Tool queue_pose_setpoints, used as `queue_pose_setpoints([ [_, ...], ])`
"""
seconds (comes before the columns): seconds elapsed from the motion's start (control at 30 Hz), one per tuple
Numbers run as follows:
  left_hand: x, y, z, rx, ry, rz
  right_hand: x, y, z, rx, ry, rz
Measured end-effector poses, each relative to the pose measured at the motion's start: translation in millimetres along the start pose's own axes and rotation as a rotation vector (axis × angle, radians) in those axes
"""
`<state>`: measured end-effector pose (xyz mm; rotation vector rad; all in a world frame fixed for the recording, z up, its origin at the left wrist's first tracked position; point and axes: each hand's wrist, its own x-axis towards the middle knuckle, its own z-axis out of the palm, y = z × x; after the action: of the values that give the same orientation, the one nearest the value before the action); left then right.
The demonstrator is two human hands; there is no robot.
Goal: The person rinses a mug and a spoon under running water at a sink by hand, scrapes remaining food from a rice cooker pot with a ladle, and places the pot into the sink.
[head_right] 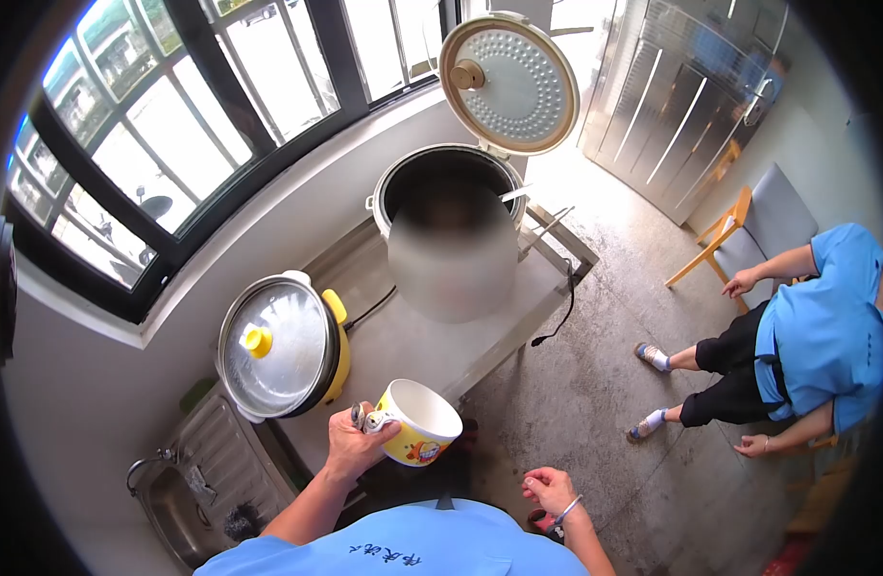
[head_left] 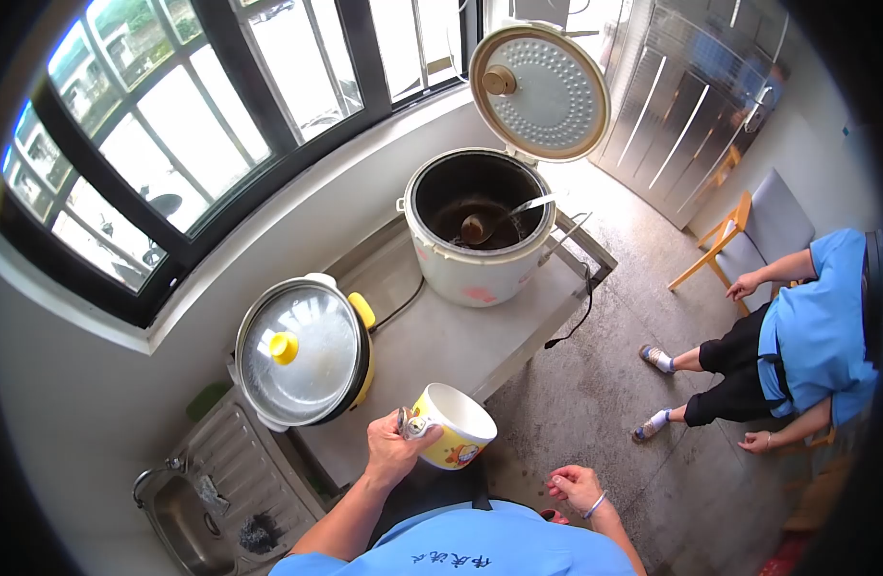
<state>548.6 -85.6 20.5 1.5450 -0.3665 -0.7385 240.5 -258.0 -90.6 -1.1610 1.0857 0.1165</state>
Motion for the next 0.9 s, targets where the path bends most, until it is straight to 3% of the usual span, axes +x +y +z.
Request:
queue_pose_setpoints([
  [0.23, 42.8, -0.5, 2.6, 0.113, 0.046, -0.026, 35.1, -41.8, -21.3, -0.054, 0.074, -0.013],
  [0.33, 50.6, -0.9, 4.2, 0.060, 0.071, -0.048, 50.2, -53.3, -35.2, -0.469, 0.059, -0.061],
  [0.37, 52.3, 0.1, 5.8, -0.005, 0.094, -0.051, 54.0, -62.5, -39.2, -0.473, 0.055, -0.052],
  [0.47, 55.6, 4.3, 7.4, 0.033, 0.154, -0.028, 67.3, -103.3, -53.0, -0.828, 0.073, -0.222],
  [0.5, 55.9, 6.5, 8.5, 0.068, 0.175, -0.003, 76.3, -112.9, -58.1, -0.831, 0.062, -0.215],
  [0.63, 59.0, 10.3, 22.0, 0.025, 0.308, 0.045, 116.8, -186.7, -72.6, -0.171, 0.073, -0.356],
  [0.77, 62.0, 12.4, 40.0, 0.000, 0.466, 0.038, 151.3, -302.4, -66.2, -0.108, 0.128, -0.569],
  [0.9, 62.0, -11.6, 49.6, -0.157, 0.598, 0.061, 172.4, -376.3, -51.5, -0.142, 0.005, -0.627],
])
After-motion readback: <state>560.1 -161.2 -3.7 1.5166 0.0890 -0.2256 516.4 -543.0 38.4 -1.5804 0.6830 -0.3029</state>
